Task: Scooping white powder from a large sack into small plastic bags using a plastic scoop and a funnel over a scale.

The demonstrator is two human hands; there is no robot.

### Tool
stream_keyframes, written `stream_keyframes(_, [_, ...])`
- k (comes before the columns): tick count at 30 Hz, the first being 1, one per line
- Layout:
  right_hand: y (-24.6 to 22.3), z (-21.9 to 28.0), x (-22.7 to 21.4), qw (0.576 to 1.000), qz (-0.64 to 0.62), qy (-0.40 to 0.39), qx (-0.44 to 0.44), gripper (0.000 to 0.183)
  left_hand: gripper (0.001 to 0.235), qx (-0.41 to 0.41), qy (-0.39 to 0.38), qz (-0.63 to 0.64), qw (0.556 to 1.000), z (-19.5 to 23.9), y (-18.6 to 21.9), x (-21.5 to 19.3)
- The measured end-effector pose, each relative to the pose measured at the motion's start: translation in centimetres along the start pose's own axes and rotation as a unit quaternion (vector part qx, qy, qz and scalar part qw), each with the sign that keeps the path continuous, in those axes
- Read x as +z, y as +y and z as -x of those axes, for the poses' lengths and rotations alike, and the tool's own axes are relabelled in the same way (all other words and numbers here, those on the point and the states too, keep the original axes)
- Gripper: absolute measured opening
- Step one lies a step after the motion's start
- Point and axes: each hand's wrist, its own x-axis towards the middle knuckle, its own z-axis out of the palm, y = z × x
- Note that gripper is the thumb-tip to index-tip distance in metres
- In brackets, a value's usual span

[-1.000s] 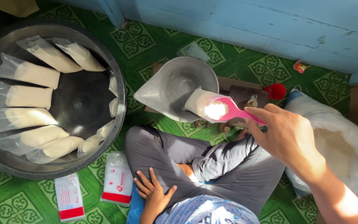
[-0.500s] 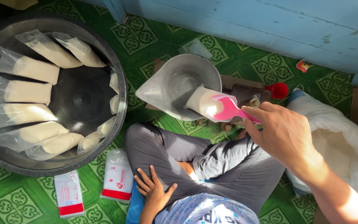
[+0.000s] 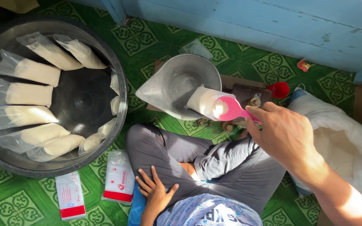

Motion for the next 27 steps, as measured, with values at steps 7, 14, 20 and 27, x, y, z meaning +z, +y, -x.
stream_keyframes(7, [-0.4,-0.3,-0.3,0.999,0.034,0.001,-0.014,0.025,0.128,-0.012,-0.020,0.001,1.000,0.1,0.3,-0.5])
stream_keyframes(14, [-0.4,-0.3,-0.5,0.999,0.033,-0.005,-0.009,0.026,0.127,-0.007,-0.010,0.001,1.000,0.1,0.1,-0.1])
stream_keyframes(20, [-0.4,0.0,-0.3,0.999,-0.007,-0.030,0.027,0.029,0.127,-0.004,0.000,0.000,1.000,0.1,0.1,0.0])
stream_keyframes(27, [-1.1,-0.1,-1.2,0.980,-0.140,-0.095,0.102,0.030,0.127,0.003,0.006,0.010,1.000,0.2,0.2,-0.3])
